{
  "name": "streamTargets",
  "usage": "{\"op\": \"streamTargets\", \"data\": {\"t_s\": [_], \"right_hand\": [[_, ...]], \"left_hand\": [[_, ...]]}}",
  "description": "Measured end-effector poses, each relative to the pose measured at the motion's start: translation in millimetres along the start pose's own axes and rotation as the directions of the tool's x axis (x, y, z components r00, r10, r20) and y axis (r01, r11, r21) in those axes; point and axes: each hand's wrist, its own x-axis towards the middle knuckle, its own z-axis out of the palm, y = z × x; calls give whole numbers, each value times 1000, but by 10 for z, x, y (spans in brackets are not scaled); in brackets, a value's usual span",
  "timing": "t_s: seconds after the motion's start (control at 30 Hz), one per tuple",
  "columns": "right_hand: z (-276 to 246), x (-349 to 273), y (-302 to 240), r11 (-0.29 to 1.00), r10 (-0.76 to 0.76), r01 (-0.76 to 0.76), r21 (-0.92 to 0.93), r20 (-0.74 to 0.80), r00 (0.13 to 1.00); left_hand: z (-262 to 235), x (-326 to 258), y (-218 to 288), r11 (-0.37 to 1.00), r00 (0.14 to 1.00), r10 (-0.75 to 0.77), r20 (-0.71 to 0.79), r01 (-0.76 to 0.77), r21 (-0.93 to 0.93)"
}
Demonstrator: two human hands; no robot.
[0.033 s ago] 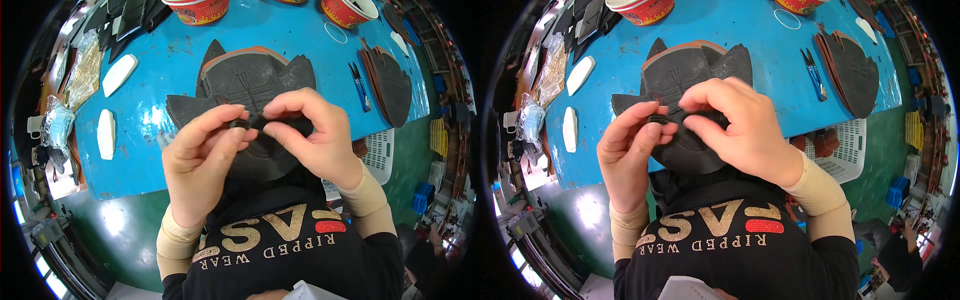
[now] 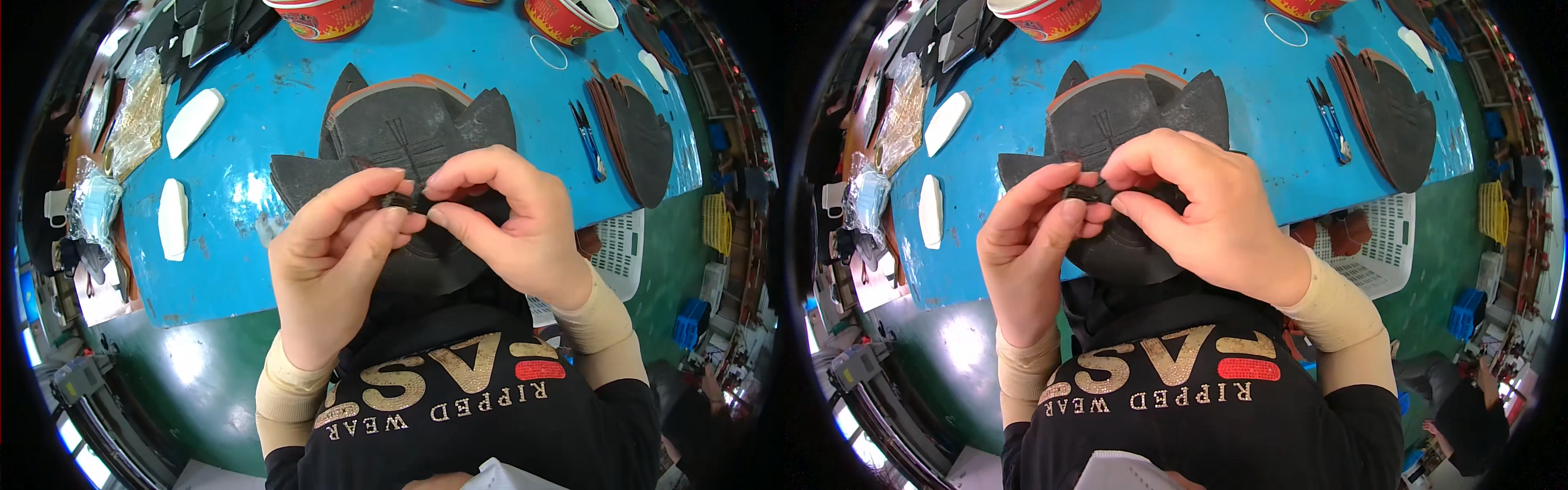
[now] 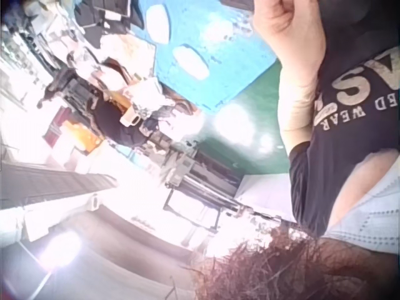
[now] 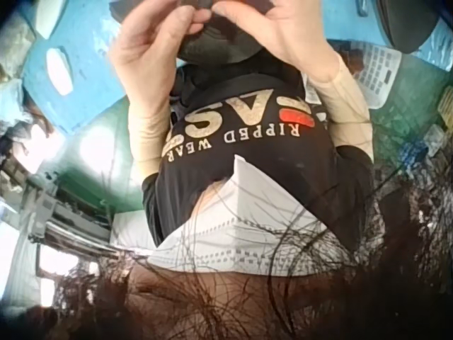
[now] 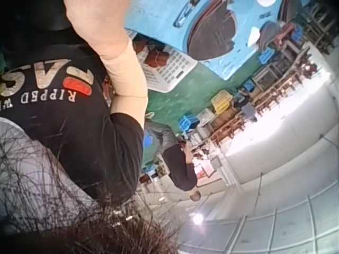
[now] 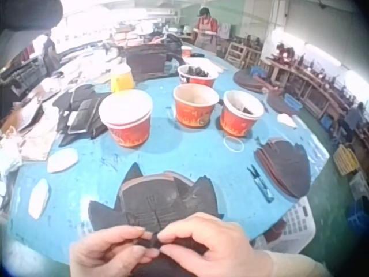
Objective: The person trims shoe components with a snipping tool, creating trimming scraps.
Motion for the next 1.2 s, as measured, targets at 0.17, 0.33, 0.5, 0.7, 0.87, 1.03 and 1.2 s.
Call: {"op": "streamTargets", "data": {"t_s": [0.17,0.33,0.5,0.7,0.87,1.03,1.2], "right_hand": [[44,-47,-14,975,81,-86,206,31,996],[19,-86,-30,974,81,-91,209,56,995],[67,-142,-18,995,-81,77,71,50,996],[36,-147,-21,824,251,-267,499,102,963],[-161,40,-63,482,392,-581,656,431,813],[-408,33,-92,432,350,-527,732,402,846],[-173,-46,168,953,219,-225,202,50,974]], "left_hand": [[28,7,-70,994,999,9,51,-15,107],[38,-20,-125,989,995,81,50,-87,124],[21,0,-126,962,990,135,43,-141,234],[-1,117,-51,788,913,326,244,-405,463],[-9,214,29,773,889,347,300,-452,445],[-93,284,12,539,843,389,372,-536,650],[47,326,-83,341,771,403,492,-626,701]]}}
